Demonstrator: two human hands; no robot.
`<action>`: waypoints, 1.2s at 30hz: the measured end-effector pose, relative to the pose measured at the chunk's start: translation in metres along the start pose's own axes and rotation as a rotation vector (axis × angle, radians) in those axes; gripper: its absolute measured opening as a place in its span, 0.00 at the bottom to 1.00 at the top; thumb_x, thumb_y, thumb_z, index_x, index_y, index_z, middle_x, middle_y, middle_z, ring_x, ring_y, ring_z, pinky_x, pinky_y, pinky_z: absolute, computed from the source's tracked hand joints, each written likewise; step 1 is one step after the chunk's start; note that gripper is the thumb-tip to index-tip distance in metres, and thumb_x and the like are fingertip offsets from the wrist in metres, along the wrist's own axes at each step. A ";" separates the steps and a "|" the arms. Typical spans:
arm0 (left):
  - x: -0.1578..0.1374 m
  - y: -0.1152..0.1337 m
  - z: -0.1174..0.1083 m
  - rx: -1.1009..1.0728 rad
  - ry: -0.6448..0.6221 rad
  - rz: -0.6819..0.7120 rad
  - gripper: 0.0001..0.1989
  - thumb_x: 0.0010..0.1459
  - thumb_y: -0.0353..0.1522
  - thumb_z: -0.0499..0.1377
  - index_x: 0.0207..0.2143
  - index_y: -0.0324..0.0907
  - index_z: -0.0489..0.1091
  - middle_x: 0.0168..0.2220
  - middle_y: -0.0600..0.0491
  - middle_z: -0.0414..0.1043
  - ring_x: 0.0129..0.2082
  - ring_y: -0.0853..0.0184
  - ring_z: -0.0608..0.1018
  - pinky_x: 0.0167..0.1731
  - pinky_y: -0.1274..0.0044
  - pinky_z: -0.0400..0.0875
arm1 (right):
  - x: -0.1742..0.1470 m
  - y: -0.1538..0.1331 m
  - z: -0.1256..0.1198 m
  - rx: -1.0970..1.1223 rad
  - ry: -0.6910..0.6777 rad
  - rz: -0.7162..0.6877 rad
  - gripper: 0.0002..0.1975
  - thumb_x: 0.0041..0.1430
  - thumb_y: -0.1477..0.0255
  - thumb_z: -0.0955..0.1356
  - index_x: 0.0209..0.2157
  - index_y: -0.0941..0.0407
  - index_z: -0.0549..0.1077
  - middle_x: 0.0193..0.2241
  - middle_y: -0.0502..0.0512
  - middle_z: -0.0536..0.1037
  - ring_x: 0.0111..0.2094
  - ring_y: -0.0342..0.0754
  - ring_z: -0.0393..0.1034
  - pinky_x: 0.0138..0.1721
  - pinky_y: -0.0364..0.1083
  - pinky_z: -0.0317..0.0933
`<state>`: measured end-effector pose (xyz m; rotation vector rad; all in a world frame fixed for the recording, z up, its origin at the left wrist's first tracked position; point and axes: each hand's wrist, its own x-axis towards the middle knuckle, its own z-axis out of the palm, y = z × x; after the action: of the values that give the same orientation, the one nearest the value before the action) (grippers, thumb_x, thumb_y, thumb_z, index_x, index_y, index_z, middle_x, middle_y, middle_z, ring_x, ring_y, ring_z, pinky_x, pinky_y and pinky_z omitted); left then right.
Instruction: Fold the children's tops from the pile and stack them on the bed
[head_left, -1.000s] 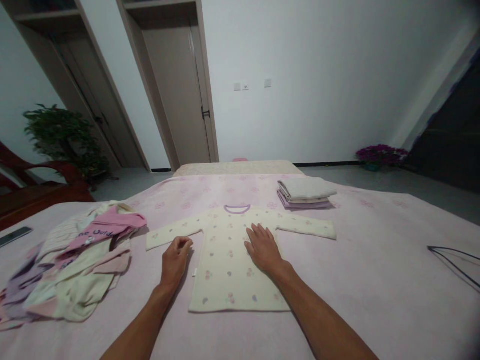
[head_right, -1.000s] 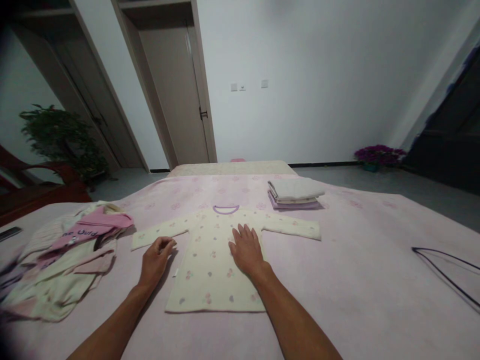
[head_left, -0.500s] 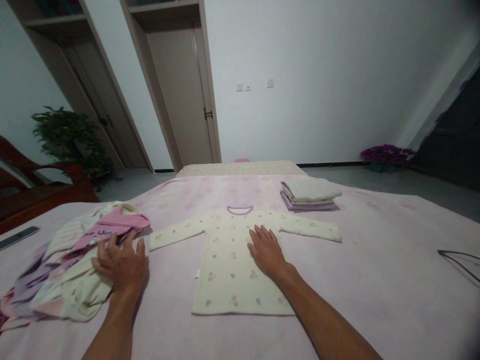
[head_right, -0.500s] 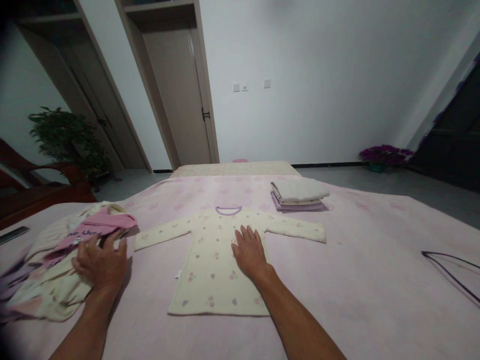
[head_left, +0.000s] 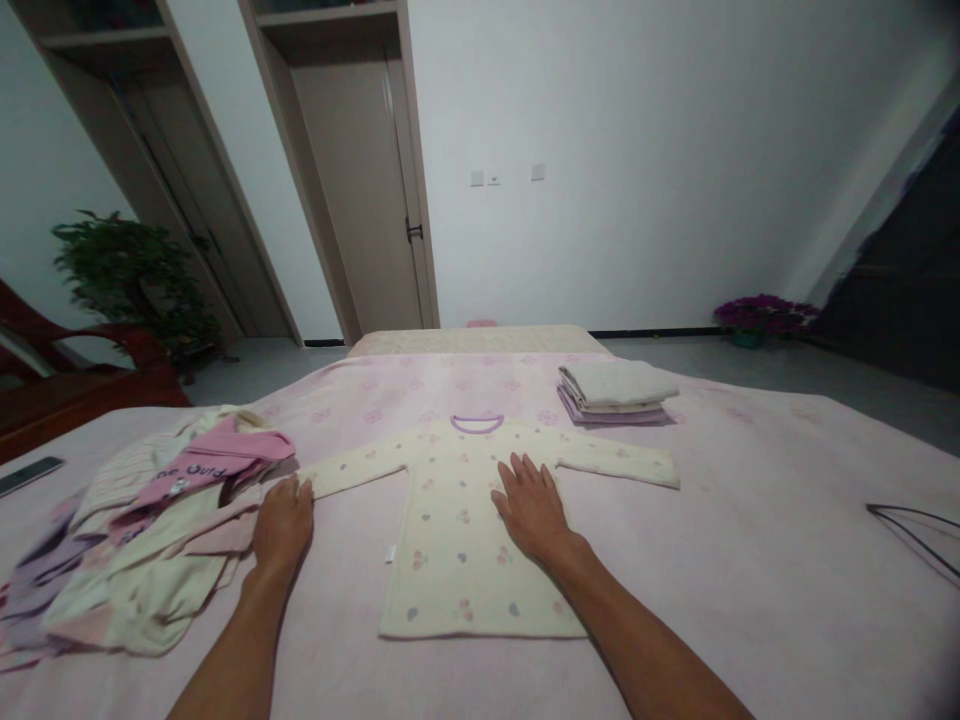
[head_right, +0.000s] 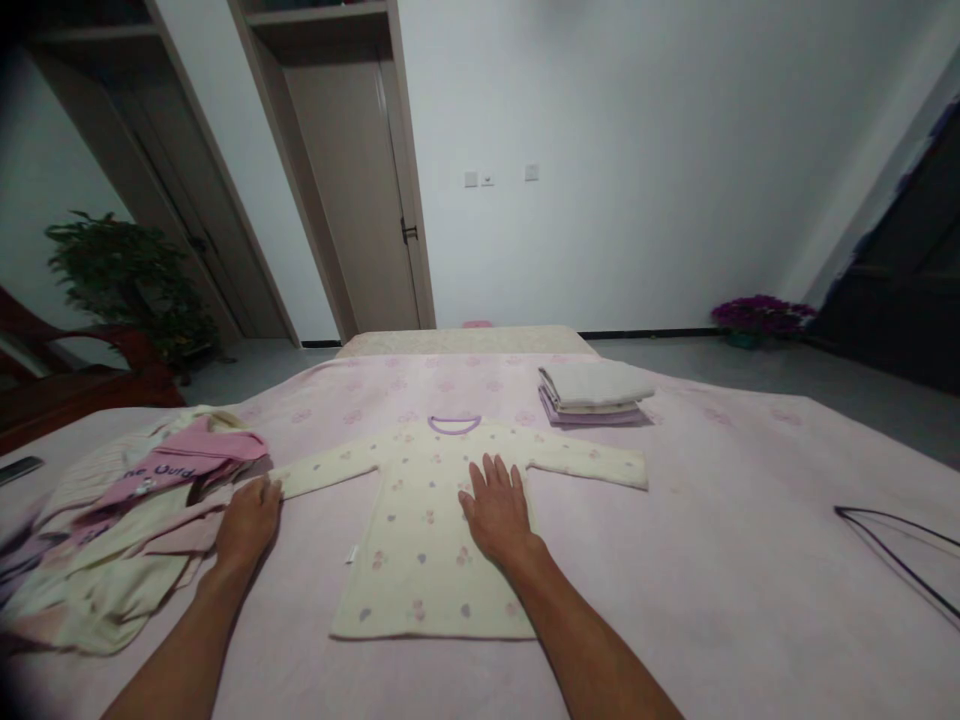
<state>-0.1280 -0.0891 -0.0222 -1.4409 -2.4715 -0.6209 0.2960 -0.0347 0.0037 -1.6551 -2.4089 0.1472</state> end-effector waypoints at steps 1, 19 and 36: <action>0.002 0.000 -0.001 0.030 -0.001 -0.030 0.28 0.66 0.40 0.41 0.52 0.30 0.71 0.50 0.36 0.74 0.52 0.52 0.73 0.52 0.67 0.66 | 0.000 0.000 0.000 0.000 -0.002 0.000 0.29 0.70 0.59 0.56 0.67 0.57 0.59 0.70 0.62 0.51 0.71 0.58 0.38 0.67 0.59 0.29; -0.002 0.074 -0.047 -0.363 0.004 -0.224 0.17 0.61 0.43 0.52 0.45 0.42 0.70 0.41 0.44 0.77 0.40 0.54 0.77 0.41 0.67 0.69 | -0.003 0.003 -0.007 0.298 0.149 -0.098 0.20 0.66 0.70 0.60 0.55 0.55 0.73 0.59 0.60 0.72 0.63 0.53 0.60 0.65 0.55 0.48; -0.103 0.130 -0.088 -0.389 -0.516 0.286 0.14 0.59 0.42 0.56 0.42 0.45 0.72 0.38 0.50 0.76 0.36 0.63 0.76 0.35 0.74 0.63 | 0.007 -0.022 -0.005 0.648 -0.050 0.084 0.33 0.52 0.73 0.67 0.62 0.57 0.65 0.58 0.63 0.72 0.57 0.54 0.68 0.55 0.50 0.62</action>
<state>0.0335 -0.1538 0.0483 -2.3089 -2.5049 -0.7778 0.2753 -0.0365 0.0141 -1.4390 -2.0015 0.8836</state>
